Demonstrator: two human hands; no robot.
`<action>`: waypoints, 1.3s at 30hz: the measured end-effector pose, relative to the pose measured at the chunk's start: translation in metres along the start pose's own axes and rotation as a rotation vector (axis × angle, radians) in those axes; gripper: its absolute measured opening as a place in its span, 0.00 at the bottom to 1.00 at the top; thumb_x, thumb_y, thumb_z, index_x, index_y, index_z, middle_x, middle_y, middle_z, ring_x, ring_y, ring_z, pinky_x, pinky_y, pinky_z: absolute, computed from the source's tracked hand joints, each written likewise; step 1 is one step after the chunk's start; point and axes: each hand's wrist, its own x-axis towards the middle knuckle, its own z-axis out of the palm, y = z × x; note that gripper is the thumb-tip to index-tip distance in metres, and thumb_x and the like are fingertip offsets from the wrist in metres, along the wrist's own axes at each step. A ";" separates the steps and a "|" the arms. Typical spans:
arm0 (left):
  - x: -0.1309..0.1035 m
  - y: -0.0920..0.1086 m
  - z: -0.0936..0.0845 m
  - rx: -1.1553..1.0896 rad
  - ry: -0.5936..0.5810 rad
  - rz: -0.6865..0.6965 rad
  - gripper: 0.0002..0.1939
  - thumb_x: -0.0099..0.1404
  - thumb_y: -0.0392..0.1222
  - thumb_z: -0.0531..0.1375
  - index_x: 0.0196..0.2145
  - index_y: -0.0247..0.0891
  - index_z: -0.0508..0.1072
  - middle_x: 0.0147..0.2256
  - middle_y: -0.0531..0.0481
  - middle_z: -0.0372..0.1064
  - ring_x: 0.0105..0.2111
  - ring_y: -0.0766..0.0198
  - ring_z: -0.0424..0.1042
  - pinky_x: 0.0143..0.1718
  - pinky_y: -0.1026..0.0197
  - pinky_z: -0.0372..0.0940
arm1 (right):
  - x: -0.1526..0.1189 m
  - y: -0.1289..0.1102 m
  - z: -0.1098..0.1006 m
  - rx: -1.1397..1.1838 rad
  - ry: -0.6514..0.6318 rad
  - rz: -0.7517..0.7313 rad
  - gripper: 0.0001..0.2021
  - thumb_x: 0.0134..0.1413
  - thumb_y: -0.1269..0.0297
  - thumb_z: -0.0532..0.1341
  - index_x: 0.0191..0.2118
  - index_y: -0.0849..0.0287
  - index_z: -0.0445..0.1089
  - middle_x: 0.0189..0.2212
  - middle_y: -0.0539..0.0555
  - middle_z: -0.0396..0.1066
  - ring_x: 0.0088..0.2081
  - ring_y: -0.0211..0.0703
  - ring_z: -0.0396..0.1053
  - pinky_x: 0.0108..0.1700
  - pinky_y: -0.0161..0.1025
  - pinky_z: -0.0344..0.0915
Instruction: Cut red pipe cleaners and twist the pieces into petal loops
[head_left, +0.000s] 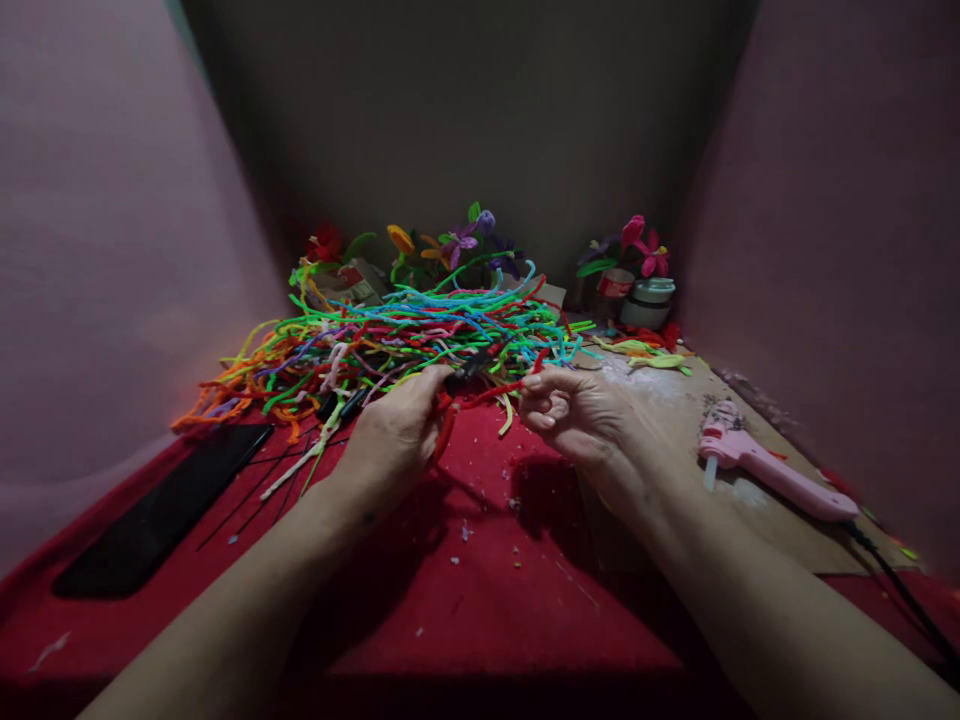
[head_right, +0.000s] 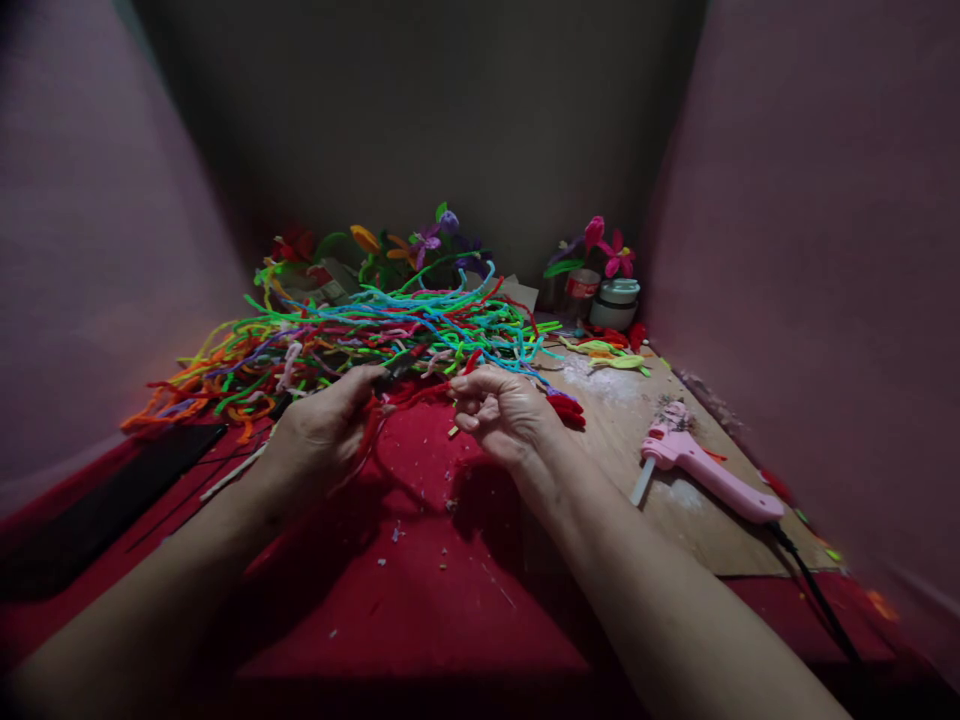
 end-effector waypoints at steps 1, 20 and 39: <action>0.001 0.001 -0.002 -0.103 0.026 -0.047 0.14 0.61 0.37 0.51 0.46 0.37 0.63 0.34 0.49 0.69 0.32 0.65 0.69 0.35 0.63 0.63 | 0.000 0.000 0.001 0.001 -0.009 -0.002 0.10 0.28 0.82 0.58 0.15 0.62 0.58 0.12 0.45 0.60 0.16 0.27 0.51 0.16 0.29 0.43; 0.001 0.027 -0.012 -1.095 -0.012 -0.375 0.15 0.51 0.37 0.63 0.39 0.38 0.68 0.27 0.56 0.65 0.24 0.73 0.64 0.26 0.71 0.61 | -0.006 0.025 0.005 -0.170 -0.255 0.037 0.05 0.38 0.72 0.65 0.24 0.65 0.68 0.21 0.50 0.69 0.21 0.32 0.64 0.21 0.30 0.60; 0.002 0.028 -0.012 -1.234 -0.064 -0.441 0.16 0.50 0.36 0.63 0.38 0.37 0.67 0.25 0.57 0.62 0.22 0.74 0.61 0.23 0.71 0.58 | -0.007 0.034 0.005 -0.200 -0.223 -0.044 0.05 0.36 0.73 0.64 0.24 0.63 0.68 0.20 0.47 0.66 0.21 0.31 0.60 0.23 0.32 0.56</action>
